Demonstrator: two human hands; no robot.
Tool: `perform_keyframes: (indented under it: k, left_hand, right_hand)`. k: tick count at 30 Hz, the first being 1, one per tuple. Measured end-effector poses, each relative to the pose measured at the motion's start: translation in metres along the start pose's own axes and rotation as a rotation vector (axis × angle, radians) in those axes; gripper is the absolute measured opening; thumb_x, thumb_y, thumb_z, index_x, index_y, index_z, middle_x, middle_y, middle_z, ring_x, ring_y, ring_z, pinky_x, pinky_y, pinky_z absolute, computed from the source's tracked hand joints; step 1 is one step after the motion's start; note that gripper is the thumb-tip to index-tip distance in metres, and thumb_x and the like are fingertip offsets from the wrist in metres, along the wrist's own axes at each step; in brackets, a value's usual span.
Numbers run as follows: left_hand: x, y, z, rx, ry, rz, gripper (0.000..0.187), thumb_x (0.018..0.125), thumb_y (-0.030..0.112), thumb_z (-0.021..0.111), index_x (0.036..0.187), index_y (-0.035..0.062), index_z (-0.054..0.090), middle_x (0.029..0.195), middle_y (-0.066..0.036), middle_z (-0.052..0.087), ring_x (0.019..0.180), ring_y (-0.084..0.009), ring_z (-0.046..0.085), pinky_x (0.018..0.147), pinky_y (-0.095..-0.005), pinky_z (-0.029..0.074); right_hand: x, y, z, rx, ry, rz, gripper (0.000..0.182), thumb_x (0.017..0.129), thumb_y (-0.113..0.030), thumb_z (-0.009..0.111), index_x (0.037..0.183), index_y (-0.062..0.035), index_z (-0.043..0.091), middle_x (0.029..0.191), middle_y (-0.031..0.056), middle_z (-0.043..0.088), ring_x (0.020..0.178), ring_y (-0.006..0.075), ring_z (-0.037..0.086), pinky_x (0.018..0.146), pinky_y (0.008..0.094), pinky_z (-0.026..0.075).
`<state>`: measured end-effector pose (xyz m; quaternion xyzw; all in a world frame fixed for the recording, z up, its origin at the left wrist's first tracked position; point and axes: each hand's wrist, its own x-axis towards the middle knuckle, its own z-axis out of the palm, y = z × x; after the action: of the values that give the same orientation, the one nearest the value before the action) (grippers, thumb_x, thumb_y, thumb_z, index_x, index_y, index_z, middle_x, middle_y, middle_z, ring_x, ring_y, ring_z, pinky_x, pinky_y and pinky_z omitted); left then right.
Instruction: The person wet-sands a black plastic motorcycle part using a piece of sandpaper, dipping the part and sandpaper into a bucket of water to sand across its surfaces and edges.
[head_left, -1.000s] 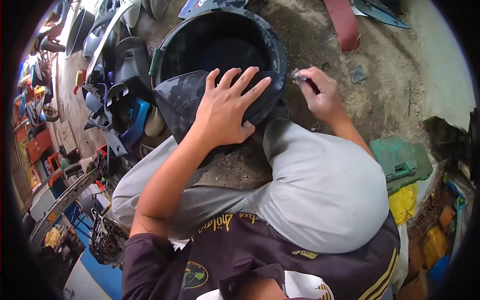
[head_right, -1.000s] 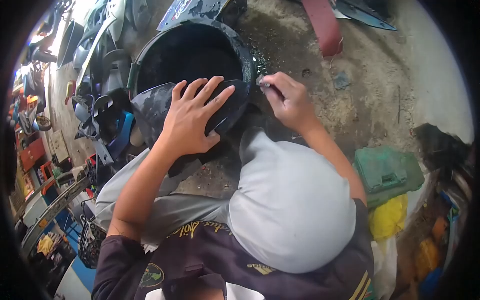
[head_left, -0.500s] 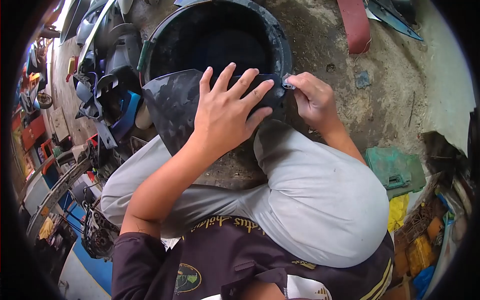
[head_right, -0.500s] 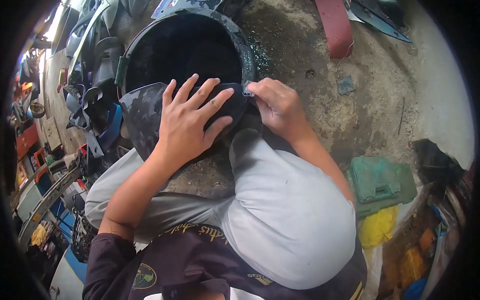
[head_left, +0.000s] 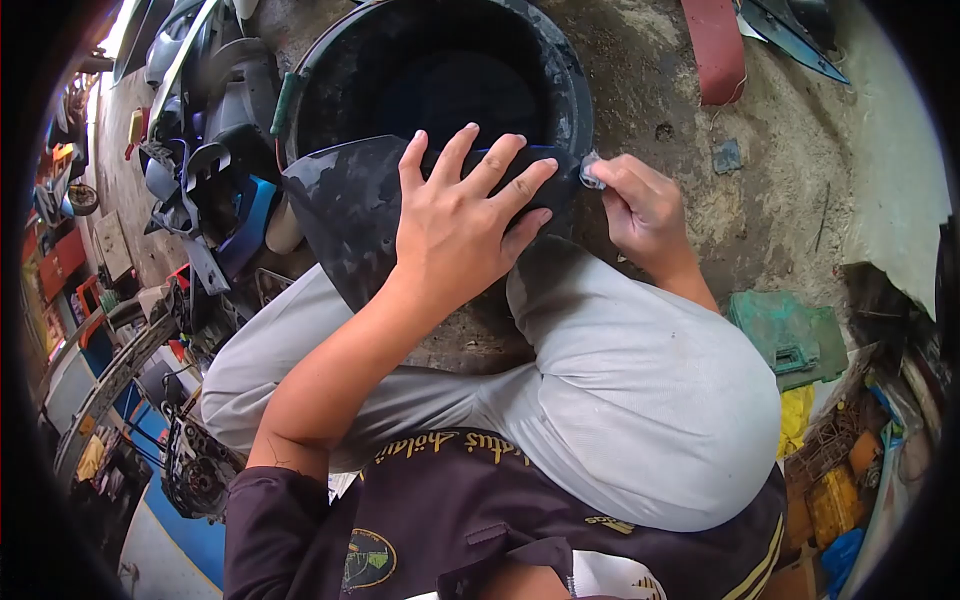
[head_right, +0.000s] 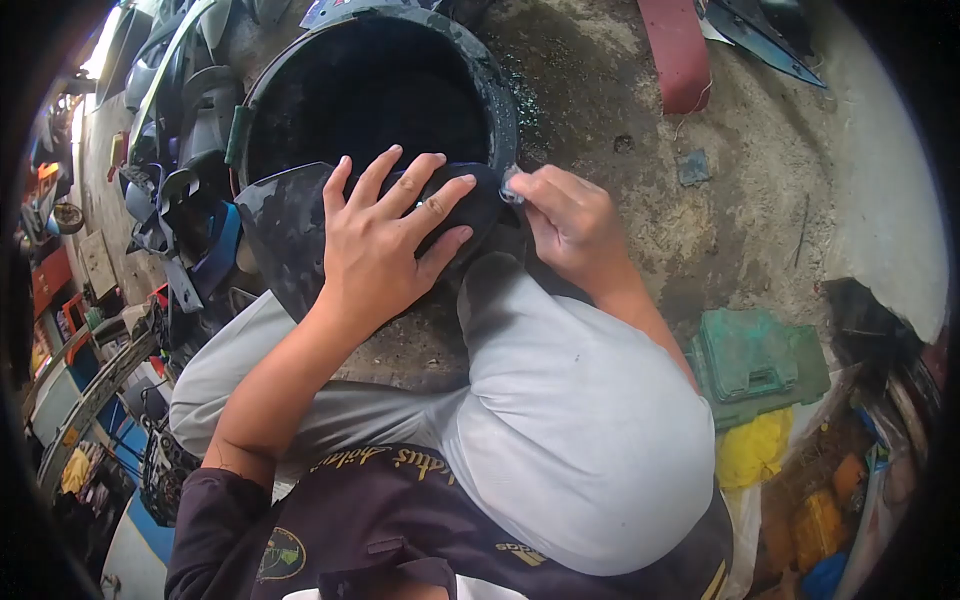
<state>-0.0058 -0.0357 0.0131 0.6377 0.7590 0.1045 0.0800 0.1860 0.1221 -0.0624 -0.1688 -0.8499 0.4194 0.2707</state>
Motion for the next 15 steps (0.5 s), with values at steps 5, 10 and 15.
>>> perform_keyframes:
  k: [5, 10, 15]
  left_hand:
    - [0.0, 0.0, 0.002, 0.012, 0.008, 0.007, 0.048, 0.094, 0.04, 0.081, 0.141, 0.0316, 0.074, 0.147, -0.002, 0.067, 0.139, -0.0353, 0.059, 0.12, -0.0651, 0.032]
    - [0.001, -0.001, 0.001, 0.004, 0.014, 0.0, 0.048, 0.094, 0.041, 0.081, 0.14, 0.0317, 0.074, 0.147, -0.001, 0.068, 0.138, -0.0344, 0.06, 0.119, -0.0652, 0.033]
    - [0.0, 0.001, 0.001, -0.018, 0.022, -0.004, 0.048, 0.093, 0.042, 0.082, 0.139, 0.0317, 0.074, 0.146, -0.001, 0.068, 0.138, -0.0339, 0.06, 0.119, -0.0644, 0.033]
  right_hand:
    - [0.004, -0.003, 0.002, -0.023, 0.003, -0.015, 0.033, 0.087, 0.009, 0.074, 0.116, -0.006, 0.071, 0.091, 0.0131, 0.07, 0.08, 0.0358, 0.072, 0.069, 0.0448, 0.057]
    - [0.008, -0.008, 0.003, -0.037, 0.008, -0.01, 0.035, 0.086, 0.01, 0.074, 0.116, -0.0071, 0.071, 0.09, 0.0127, 0.07, 0.08, 0.0355, 0.072, 0.069, 0.0451, 0.057]
    - [0.003, -0.011, 0.0, -0.025, 0.011, 0.028, 0.033, 0.087, 0.01, 0.073, 0.115, -0.0077, 0.071, 0.09, 0.0132, 0.07, 0.078, 0.0359, 0.072, 0.068, 0.0459, 0.056]
